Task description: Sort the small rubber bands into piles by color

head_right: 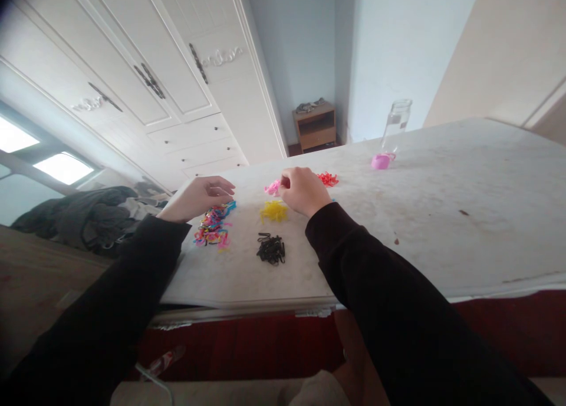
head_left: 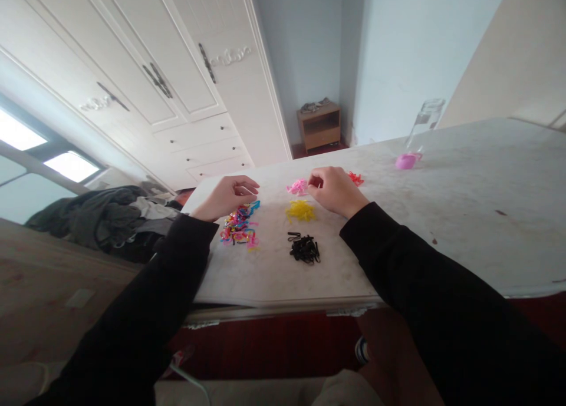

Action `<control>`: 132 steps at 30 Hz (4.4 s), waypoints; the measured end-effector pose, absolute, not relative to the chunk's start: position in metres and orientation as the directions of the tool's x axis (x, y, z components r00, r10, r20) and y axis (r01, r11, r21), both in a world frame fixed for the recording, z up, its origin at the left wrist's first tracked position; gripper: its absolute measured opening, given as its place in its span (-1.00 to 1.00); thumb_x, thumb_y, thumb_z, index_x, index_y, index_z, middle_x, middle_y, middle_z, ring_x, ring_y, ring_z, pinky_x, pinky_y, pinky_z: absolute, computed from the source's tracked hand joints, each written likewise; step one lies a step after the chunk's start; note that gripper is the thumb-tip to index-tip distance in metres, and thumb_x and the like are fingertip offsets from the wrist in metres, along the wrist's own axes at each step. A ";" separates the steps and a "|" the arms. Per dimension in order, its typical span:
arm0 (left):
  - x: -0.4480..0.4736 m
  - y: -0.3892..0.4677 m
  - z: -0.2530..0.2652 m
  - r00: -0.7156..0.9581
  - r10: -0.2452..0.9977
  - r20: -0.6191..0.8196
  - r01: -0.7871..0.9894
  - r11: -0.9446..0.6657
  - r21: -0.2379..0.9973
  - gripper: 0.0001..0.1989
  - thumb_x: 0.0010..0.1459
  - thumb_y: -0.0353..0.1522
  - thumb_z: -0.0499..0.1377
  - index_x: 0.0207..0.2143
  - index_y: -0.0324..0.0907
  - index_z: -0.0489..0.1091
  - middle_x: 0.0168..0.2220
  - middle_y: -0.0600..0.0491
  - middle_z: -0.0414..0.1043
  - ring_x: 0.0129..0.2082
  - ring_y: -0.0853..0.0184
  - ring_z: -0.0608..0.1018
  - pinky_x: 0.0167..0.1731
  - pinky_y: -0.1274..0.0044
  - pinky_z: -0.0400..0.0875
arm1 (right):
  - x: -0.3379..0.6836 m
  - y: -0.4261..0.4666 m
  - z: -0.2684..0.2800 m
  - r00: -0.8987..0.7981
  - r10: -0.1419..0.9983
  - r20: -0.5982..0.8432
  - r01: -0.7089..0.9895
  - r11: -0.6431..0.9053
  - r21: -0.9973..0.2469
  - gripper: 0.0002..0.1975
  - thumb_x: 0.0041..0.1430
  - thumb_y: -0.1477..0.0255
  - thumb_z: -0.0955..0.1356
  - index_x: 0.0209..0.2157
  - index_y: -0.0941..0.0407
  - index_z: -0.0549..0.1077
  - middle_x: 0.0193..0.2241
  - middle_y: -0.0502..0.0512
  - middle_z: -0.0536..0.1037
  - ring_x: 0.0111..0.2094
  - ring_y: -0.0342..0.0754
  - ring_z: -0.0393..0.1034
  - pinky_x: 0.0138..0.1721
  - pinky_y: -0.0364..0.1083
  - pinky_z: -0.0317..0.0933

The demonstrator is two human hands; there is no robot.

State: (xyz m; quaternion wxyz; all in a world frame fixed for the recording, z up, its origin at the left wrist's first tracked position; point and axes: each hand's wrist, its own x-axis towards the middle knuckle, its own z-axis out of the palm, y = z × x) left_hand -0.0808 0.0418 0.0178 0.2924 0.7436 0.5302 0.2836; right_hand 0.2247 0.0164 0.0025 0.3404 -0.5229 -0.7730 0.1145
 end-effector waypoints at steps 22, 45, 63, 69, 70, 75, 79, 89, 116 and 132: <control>-0.081 0.044 0.015 0.232 0.957 0.174 0.855 -0.286 0.433 -0.78 0.02 -0.32 0.28 -0.26 -0.14 0.62 -0.45 0.09 0.64 -0.39 0.26 0.64 -0.16 0.38 0.56 | 0.224 0.016 0.002 -0.247 0.882 0.401 0.718 0.444 -0.536 -0.87 0.15 0.58 0.40 -0.44 0.16 0.58 -0.44 0.15 0.62 -0.38 -0.05 0.42 -0.30 -0.06 0.13; -0.065 0.035 0.011 0.444 0.884 0.149 0.766 -0.460 0.449 -0.80 0.12 -0.25 0.34 -0.23 -0.14 0.64 -0.35 0.02 0.67 -0.34 0.26 0.63 -0.19 0.40 0.51 | 0.224 0.014 0.003 -0.274 0.894 0.354 0.724 0.434 -0.536 -0.89 0.17 0.56 0.40 -0.41 0.16 0.59 -0.37 0.18 0.67 -0.34 -0.03 0.45 -0.26 -0.05 0.15; -0.069 0.031 0.018 0.537 0.835 0.123 0.756 -0.541 0.368 -0.72 0.11 -0.23 0.36 -0.13 -0.10 0.63 -0.28 0.05 0.72 -0.26 0.20 0.67 -0.16 0.41 0.50 | 0.224 0.013 0.004 -0.287 0.888 0.359 0.723 0.446 -0.528 -0.89 0.16 0.57 0.40 -0.42 0.16 0.58 -0.38 0.18 0.68 -0.33 -0.02 0.49 -0.27 -0.07 0.19; -0.068 0.029 0.021 0.555 0.823 0.120 0.743 -0.555 0.374 -0.75 0.18 -0.21 0.30 -0.14 -0.10 0.64 -0.30 0.05 0.70 -0.27 0.22 0.66 -0.14 0.40 0.49 | 0.224 0.014 0.002 -0.299 0.883 0.362 0.719 0.458 -0.522 -0.87 0.16 0.59 0.39 -0.42 0.16 0.58 -0.37 0.18 0.68 -0.34 -0.02 0.48 -0.28 -0.07 0.18; -0.070 0.028 0.024 0.559 0.822 0.111 0.738 -0.554 0.385 -0.74 0.17 -0.21 0.30 -0.14 -0.10 0.64 -0.31 0.05 0.70 -0.28 0.22 0.66 -0.15 0.41 0.49 | 0.224 0.014 0.002 -0.302 0.882 0.362 0.719 0.460 -0.521 -0.87 0.16 0.59 0.38 -0.42 0.16 0.58 -0.38 0.18 0.68 -0.34 -0.02 0.47 -0.28 -0.06 0.17; -0.078 0.025 0.036 0.593 0.804 -0.039 0.723 -0.511 0.464 -0.71 0.07 -0.24 0.38 -0.14 -0.09 0.65 -0.37 0.09 0.70 -0.36 0.26 0.65 -0.25 0.45 0.47 | 0.224 0.014 0.001 -0.308 0.885 0.348 0.702 0.459 -0.544 -0.88 0.16 0.58 0.40 -0.42 0.15 0.58 -0.39 0.15 0.67 -0.35 -0.04 0.46 -0.28 -0.07 0.17; -0.079 0.023 0.038 0.612 0.784 -0.098 0.715 -0.497 0.492 -0.71 0.05 -0.24 0.40 -0.13 -0.04 0.66 -0.35 0.09 0.72 -0.34 0.26 0.67 -0.22 0.44 0.48 | 0.225 0.014 0.001 -0.310 0.884 0.350 0.697 0.462 -0.548 -0.88 0.14 0.59 0.39 -0.43 0.15 0.58 -0.40 0.14 0.66 -0.36 -0.04 0.46 -0.28 -0.08 0.17; -0.078 0.021 0.040 0.658 0.729 -0.191 0.693 -0.486 0.533 -0.68 0.09 -0.29 0.37 -0.06 -0.05 0.65 -0.32 0.05 0.71 -0.34 0.26 0.68 -0.29 0.47 0.51 | 0.224 0.015 0.000 -0.300 0.887 0.350 0.702 0.454 -0.549 -0.89 0.15 0.58 0.41 -0.42 0.15 0.58 -0.40 0.15 0.65 -0.35 -0.03 0.47 -0.27 -0.07 0.18; -0.033 0.006 0.010 0.419 0.819 0.391 0.322 -0.537 0.779 -0.79 0.05 -0.34 0.50 -0.31 -0.21 0.57 -0.37 0.03 0.64 -0.35 0.34 0.70 -0.35 0.54 0.73 | 0.214 -0.003 0.013 -0.645 0.675 0.359 0.280 0.646 -0.710 -0.75 0.23 0.53 0.47 -0.07 0.09 0.71 -0.09 0.15 0.73 -0.03 0.03 0.55 0.12 0.04 0.31; -0.032 0.009 0.005 0.363 0.849 0.385 0.338 -0.505 0.795 -0.76 0.03 -0.37 0.47 -0.24 -0.20 0.57 -0.34 0.00 0.68 -0.32 0.31 0.73 -0.32 0.55 0.71 | 0.218 0.012 0.003 -0.231 0.859 0.458 0.679 0.479 -0.556 -0.75 0.27 0.49 0.36 -0.15 0.14 0.71 -0.10 0.22 0.74 0.01 0.17 0.52 0.12 0.15 0.27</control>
